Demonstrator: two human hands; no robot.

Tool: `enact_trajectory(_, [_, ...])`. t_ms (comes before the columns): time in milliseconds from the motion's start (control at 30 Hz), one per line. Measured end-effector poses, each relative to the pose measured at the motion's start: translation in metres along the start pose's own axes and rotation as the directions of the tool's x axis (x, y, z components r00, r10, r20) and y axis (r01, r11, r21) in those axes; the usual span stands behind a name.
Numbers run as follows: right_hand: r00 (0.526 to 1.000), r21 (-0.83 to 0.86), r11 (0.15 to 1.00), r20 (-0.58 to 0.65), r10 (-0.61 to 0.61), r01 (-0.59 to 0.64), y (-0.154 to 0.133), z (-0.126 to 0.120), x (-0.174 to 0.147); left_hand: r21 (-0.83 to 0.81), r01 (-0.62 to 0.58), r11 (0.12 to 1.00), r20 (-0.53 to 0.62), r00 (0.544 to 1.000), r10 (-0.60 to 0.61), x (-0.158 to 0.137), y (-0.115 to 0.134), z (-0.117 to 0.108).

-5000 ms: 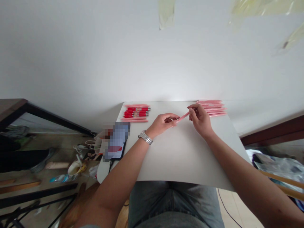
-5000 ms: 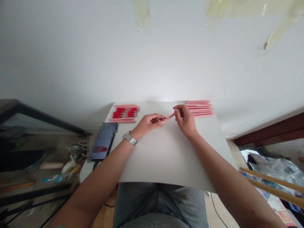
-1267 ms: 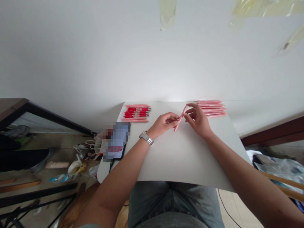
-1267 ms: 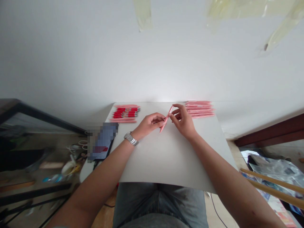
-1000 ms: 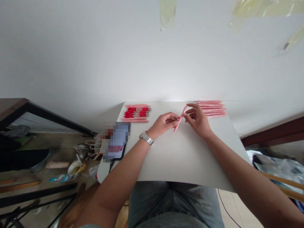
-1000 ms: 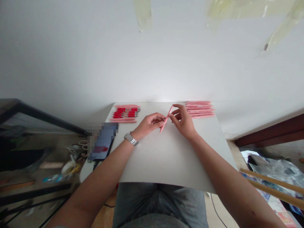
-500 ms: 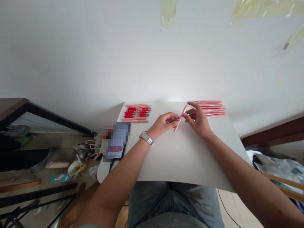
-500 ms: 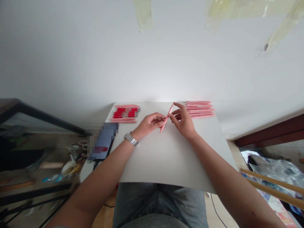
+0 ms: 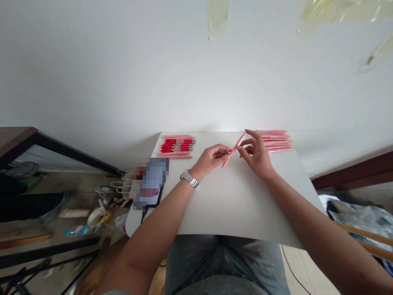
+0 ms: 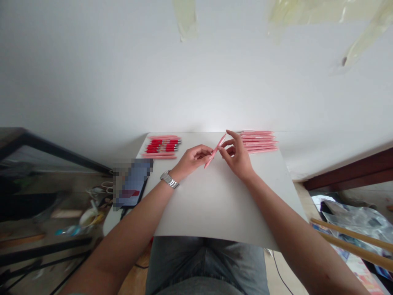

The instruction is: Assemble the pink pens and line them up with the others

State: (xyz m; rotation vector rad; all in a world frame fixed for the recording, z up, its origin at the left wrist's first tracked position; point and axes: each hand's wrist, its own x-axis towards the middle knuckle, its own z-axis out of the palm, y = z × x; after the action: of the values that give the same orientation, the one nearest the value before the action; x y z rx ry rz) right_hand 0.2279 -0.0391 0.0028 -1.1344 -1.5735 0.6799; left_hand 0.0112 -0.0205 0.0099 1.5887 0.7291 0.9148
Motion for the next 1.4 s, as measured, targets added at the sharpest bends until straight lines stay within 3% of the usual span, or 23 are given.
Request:
enact_trajectory(333, [0.998, -0.041, 0.999, -0.055, -0.003, 0.001, 0.0017, -0.0005, 0.0006, 0.054, -0.037, 0.998, -0.119, 0.992, 0.043, 0.0019, -0.0014, -0.0030])
enact_trajectory(533, [1.000, -0.022, 1.000, -0.021, -0.022, 0.021, -0.0011, -0.0011, 0.0004, 0.083, -0.043, 0.996, -0.186, 0.981, 0.058, 0.0023, -0.0002, -0.0057])
enact_trajectory(867, [0.997, -0.003, 0.998, -0.047, 0.056, -0.056, 0.0055, -0.0014, 0.0022, 0.115, -0.071, 0.991, -0.259, 0.961, 0.099, 0.0042, -0.0017, -0.0087])
enact_trajectory(1167, [0.996, -0.082, 0.994, 0.027, 0.080, -0.078, 0.0023, -0.0006, 0.0018, 0.140, -0.094, 0.986, -0.222, 0.967, 0.123, 0.0043, -0.0071, -0.0072])
enact_trajectory(1400, [0.996, -0.045, 0.996, 0.035, 0.080, -0.079, 0.0017, -0.0006, 0.0015, 0.140, -0.111, 0.984, -0.205, 0.969, 0.139, 0.0031, -0.0057, -0.0054])
